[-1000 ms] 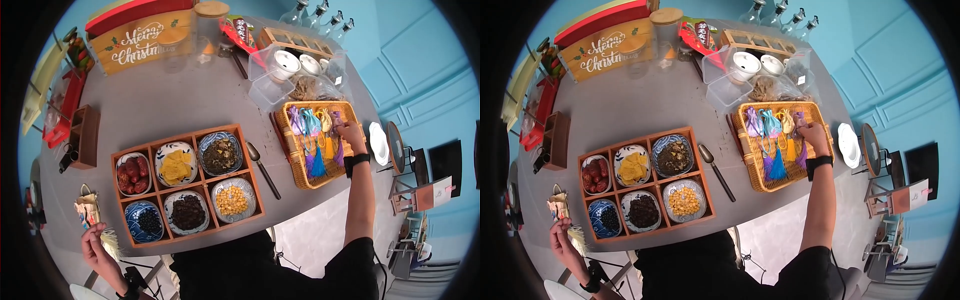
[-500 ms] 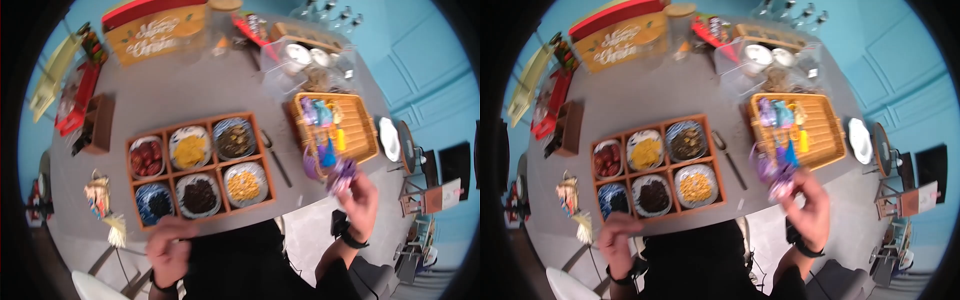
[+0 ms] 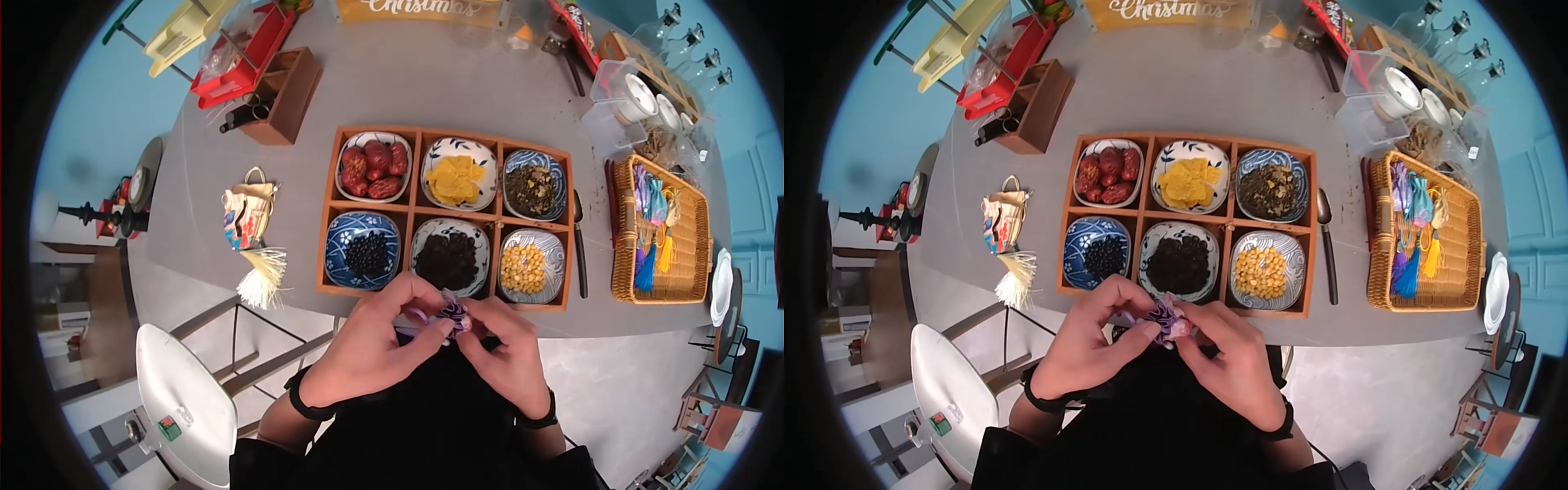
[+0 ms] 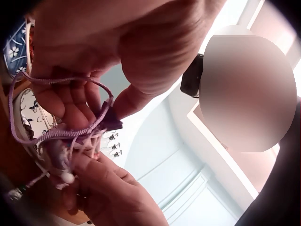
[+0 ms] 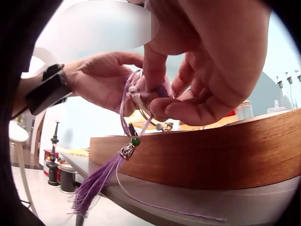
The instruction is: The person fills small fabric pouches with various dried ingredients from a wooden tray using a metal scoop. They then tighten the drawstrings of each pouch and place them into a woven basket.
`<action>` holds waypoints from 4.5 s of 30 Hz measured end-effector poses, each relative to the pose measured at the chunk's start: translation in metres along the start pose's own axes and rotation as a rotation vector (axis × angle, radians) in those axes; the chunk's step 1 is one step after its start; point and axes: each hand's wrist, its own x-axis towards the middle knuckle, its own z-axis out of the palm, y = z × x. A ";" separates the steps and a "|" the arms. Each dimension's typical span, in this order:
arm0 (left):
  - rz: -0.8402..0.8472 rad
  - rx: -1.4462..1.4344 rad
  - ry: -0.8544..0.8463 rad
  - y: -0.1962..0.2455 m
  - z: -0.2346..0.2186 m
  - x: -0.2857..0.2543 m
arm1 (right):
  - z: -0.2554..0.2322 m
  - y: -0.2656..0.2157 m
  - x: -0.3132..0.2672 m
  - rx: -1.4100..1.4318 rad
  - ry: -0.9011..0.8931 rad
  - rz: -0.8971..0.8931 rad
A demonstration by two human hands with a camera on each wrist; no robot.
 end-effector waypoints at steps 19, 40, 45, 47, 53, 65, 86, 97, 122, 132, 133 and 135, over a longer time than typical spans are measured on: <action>0.074 -0.010 0.196 0.002 0.012 -0.028 | -0.003 -0.031 -0.001 0.255 -0.139 0.268; 0.182 0.209 0.344 0.019 0.012 -0.015 | -0.015 -0.061 0.028 -0.282 -0.094 -0.037; 0.088 0.142 0.521 0.017 0.014 0.003 | -0.016 -0.066 0.035 -0.239 0.059 0.065; 0.097 0.049 0.533 0.006 0.017 0.009 | -0.015 -0.063 0.035 -0.240 0.091 0.114; 0.076 -0.242 0.454 -0.003 0.017 0.013 | -0.014 -0.050 0.042 -0.119 0.111 0.167; 0.126 0.219 0.392 0.009 -0.004 0.024 | -0.018 -0.044 0.069 -0.286 0.106 0.150; 0.176 0.358 0.363 0.022 -0.009 0.052 | -0.046 -0.037 0.092 -0.013 -0.058 0.230; 0.080 0.229 0.262 0.033 -0.002 0.046 | -0.053 -0.048 0.096 -0.109 -0.153 0.245; 0.186 0.414 0.299 0.027 -0.006 0.054 | -0.038 -0.056 0.067 -0.130 -0.117 0.113; 0.068 0.369 0.327 0.037 -0.012 0.057 | -0.053 -0.033 0.065 -0.681 -0.173 -0.567; 0.058 0.353 0.315 0.037 -0.012 0.056 | -0.052 -0.033 0.066 -0.678 -0.205 -0.586; 0.046 0.340 0.309 0.037 -0.014 0.054 | -0.051 -0.033 0.068 -0.698 -0.206 -0.580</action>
